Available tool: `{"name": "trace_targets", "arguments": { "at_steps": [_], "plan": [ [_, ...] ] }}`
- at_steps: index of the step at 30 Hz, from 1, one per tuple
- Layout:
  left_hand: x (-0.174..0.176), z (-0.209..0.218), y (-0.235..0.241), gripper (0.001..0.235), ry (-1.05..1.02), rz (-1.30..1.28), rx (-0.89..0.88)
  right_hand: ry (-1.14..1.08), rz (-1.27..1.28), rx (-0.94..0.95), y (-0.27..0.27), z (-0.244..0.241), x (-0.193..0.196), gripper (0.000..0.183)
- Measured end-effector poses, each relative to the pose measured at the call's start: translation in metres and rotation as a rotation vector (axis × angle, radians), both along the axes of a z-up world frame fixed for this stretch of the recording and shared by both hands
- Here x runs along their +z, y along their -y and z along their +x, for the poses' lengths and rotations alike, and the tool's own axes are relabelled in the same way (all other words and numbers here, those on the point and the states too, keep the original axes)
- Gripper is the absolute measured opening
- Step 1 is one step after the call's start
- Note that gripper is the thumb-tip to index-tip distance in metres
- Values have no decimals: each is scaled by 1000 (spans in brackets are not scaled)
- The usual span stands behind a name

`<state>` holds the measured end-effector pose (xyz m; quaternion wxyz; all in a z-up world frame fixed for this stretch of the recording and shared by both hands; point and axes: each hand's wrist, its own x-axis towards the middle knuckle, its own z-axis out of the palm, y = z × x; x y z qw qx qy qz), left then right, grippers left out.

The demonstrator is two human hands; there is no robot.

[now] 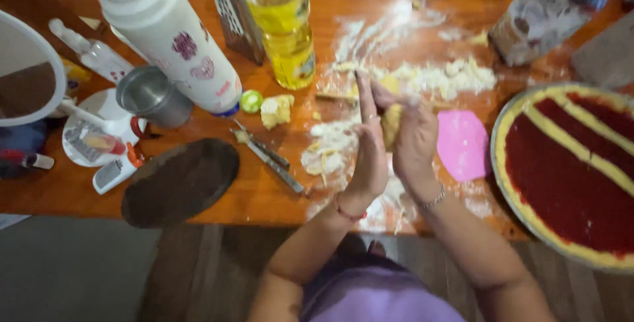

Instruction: The person uses a pink plastic scraper to cut strips of dough on a floured wooden table. They place these strips across a pie tin filled with red filling to create a lattice pattern. Afterwards, they knead a small piece of dough and roll it flat with a rolling pin.

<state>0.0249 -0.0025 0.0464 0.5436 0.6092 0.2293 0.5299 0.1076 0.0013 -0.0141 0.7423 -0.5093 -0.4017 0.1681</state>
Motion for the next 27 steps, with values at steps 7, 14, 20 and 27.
{"name": "trace_targets", "arguments": {
  "at_steps": [7,14,20,27],
  "plan": [
    [-49,11,-20,77,493,-697,-186,-361,316,137,3,-10,-10,43],
    [-49,2,-18,71,617,-690,-223,312,37,89,27,-17,17,43],
    [-43,-3,-22,94,419,-336,-214,298,32,267,38,-38,8,61],
    [-56,2,-36,100,334,-258,-275,188,-65,345,32,-24,16,56]
  ]
}}
